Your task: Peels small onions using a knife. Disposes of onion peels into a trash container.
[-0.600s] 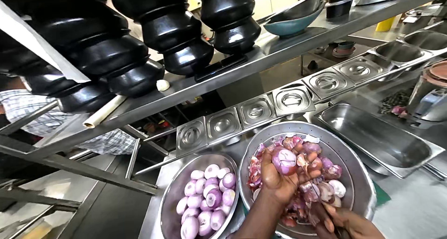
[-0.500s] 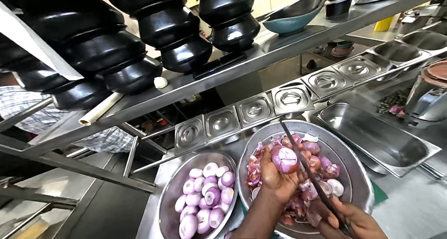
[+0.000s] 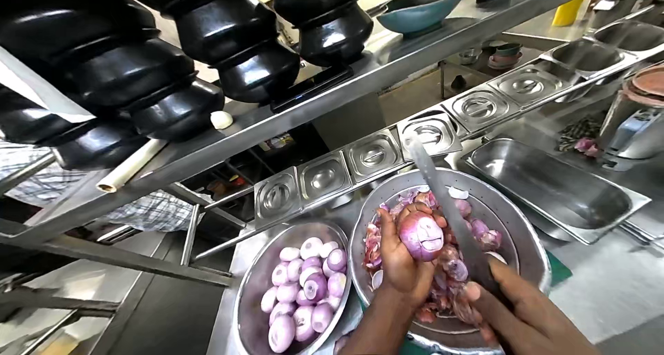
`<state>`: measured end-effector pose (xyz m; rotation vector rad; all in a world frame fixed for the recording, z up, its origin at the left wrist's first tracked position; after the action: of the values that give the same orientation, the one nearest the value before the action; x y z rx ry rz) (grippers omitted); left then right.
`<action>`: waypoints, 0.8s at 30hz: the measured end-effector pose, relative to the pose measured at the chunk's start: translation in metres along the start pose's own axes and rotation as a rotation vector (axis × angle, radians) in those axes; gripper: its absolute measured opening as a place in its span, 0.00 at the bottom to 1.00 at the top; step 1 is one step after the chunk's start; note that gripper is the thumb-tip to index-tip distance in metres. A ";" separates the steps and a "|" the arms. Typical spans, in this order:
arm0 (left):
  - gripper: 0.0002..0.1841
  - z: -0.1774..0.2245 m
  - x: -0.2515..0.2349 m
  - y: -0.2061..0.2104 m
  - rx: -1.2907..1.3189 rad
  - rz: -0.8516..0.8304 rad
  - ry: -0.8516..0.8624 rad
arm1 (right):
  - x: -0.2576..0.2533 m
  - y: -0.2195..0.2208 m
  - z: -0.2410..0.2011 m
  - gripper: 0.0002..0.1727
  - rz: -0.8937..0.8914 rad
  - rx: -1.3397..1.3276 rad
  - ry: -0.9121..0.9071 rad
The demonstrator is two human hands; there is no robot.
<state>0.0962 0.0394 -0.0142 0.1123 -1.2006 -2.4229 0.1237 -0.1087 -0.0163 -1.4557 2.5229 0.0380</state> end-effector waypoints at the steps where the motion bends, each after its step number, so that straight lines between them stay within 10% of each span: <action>1: 0.42 0.000 0.003 0.003 -0.016 0.021 0.011 | -0.004 0.000 -0.004 0.26 0.029 0.137 -0.049; 8: 0.30 -0.001 0.019 0.020 0.008 -0.007 0.091 | -0.018 -0.006 -0.029 0.34 0.314 0.585 -0.293; 24: 0.24 0.001 0.030 0.024 -0.041 -0.131 0.206 | -0.004 0.031 -0.065 0.28 0.239 0.950 -0.534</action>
<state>0.0774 0.0147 0.0087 0.4291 -1.0806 -2.4740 0.0869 -0.0987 0.0449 -0.6398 1.8165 -0.5666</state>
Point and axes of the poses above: each hand's wrist, its own x-axis away from the middle knuckle, its own y-axis out of the palm, z = x × y, the point moved 9 cm from there along -x, towards the middle knuckle, and after that the axes turned 8 degrees about -y, right-handed, at the moved point
